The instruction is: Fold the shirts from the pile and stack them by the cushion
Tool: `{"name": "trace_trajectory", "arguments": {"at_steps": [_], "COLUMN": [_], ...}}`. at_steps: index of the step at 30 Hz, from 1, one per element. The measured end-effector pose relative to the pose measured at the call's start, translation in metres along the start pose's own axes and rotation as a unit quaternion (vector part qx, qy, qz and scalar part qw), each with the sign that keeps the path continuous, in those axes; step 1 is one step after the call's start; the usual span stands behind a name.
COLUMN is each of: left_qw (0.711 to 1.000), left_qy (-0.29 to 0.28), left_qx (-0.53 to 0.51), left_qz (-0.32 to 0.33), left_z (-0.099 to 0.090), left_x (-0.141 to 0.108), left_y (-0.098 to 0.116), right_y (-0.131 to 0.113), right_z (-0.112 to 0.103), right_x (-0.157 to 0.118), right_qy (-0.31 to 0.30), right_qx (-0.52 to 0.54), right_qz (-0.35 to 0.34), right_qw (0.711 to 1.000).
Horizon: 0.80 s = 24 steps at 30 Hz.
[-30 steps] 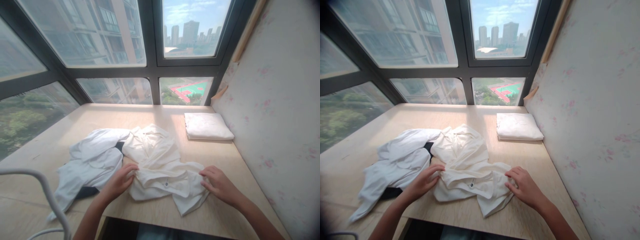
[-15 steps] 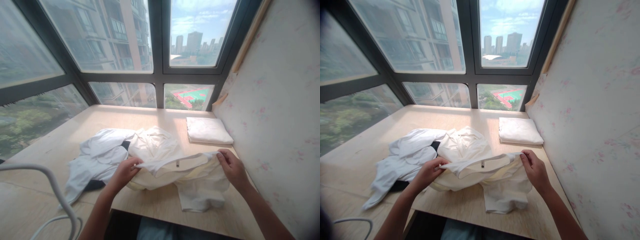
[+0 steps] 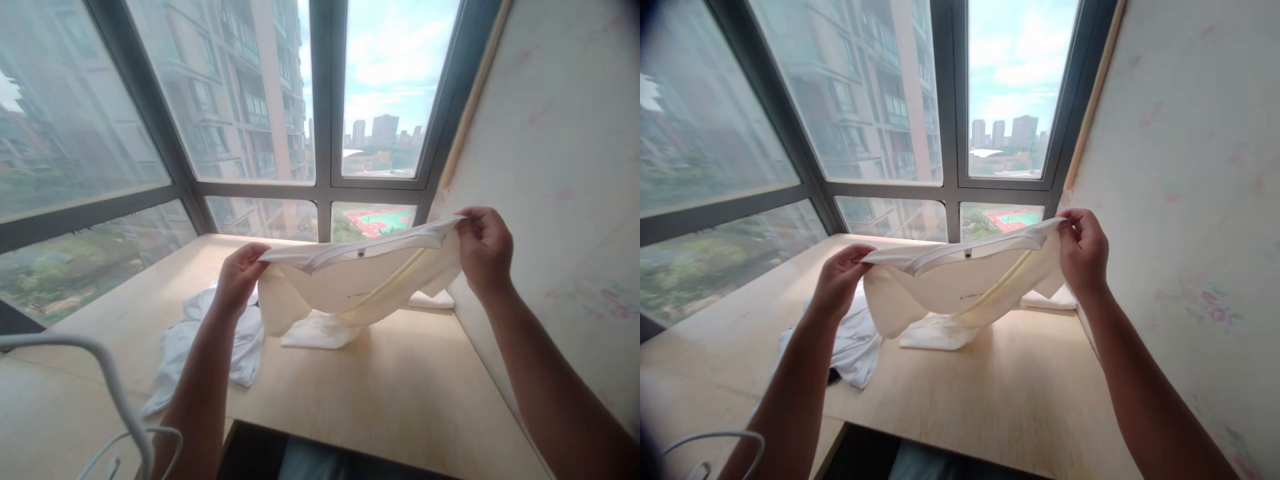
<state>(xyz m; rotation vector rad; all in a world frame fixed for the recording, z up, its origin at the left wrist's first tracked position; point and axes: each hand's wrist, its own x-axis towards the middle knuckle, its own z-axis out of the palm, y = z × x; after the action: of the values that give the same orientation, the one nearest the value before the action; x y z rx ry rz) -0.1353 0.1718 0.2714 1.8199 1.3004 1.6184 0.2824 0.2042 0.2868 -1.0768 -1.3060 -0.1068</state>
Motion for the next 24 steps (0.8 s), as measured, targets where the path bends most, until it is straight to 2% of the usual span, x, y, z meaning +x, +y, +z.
{"name": "trace_trajectory", "arguments": {"at_steps": [2, 5, 7, 8, 10, 12, 14, 16, 18, 20, 22, 24], "left_qw": [0.995, 0.969, 0.935, 0.908, 0.847, 0.810, 0.795, 0.803, 0.824, 0.847, 0.869, 0.899], "left_qy": [0.089, 0.217, 0.287, 0.316, 0.345, 0.343, 0.337, 0.331, 0.299, 0.253, 0.200, 0.135], "left_qx": [-0.012, 0.029, 0.122, 0.189, 0.321, 0.395, 0.423, 0.406, 0.383, 0.377, 0.387, 0.377], "left_qz": [0.035, 0.110, 0.171, 0.200, 0.246, 0.264, 0.275, 0.287, 0.292, 0.275, 0.237, 0.180], "left_z": [-0.004, -0.020, -0.036, -0.045, -0.063, -0.077, -0.086, -0.091, -0.090, -0.085, -0.075, -0.061], "left_x": [0.024, 0.062, 0.084, 0.093, 0.111, 0.127, 0.144, 0.161, 0.177, 0.190, 0.196, 0.192], "left_y": [0.023, 0.069, 0.106, 0.125, 0.162, 0.194, 0.217, 0.229, 0.223, 0.197, 0.149, 0.086], "right_y": [-0.026, -0.072, -0.102, -0.115, -0.137, -0.153, -0.163, -0.165, -0.156, -0.133, -0.096, -0.048], "right_z": [-0.004, -0.022, -0.038, -0.045, -0.057, -0.066, -0.070, -0.070, -0.064, -0.047, -0.017, 0.024], "right_x": [0.031, 0.080, 0.112, 0.127, 0.157, 0.184, 0.208, 0.228, 0.241, 0.241, 0.225, 0.193], "right_qy": [0.046, 0.078, 0.092, 0.101, 0.127, 0.159, 0.174, 0.171, 0.155, 0.128, 0.078, 0.021], "right_qx": [-0.045, -0.147, -0.205, -0.225, -0.248, -0.254, -0.255, -0.252, -0.252, -0.259, -0.280, -0.310], "right_qz": [-0.083, -0.204, -0.265, -0.286, -0.309, -0.315, -0.310, -0.302, -0.292, -0.275, -0.247, -0.211], "right_qw": [0.994, 0.965, 0.938, 0.926, 0.910, 0.900, 0.899, 0.903, 0.910, 0.917, 0.925, 0.927]}}
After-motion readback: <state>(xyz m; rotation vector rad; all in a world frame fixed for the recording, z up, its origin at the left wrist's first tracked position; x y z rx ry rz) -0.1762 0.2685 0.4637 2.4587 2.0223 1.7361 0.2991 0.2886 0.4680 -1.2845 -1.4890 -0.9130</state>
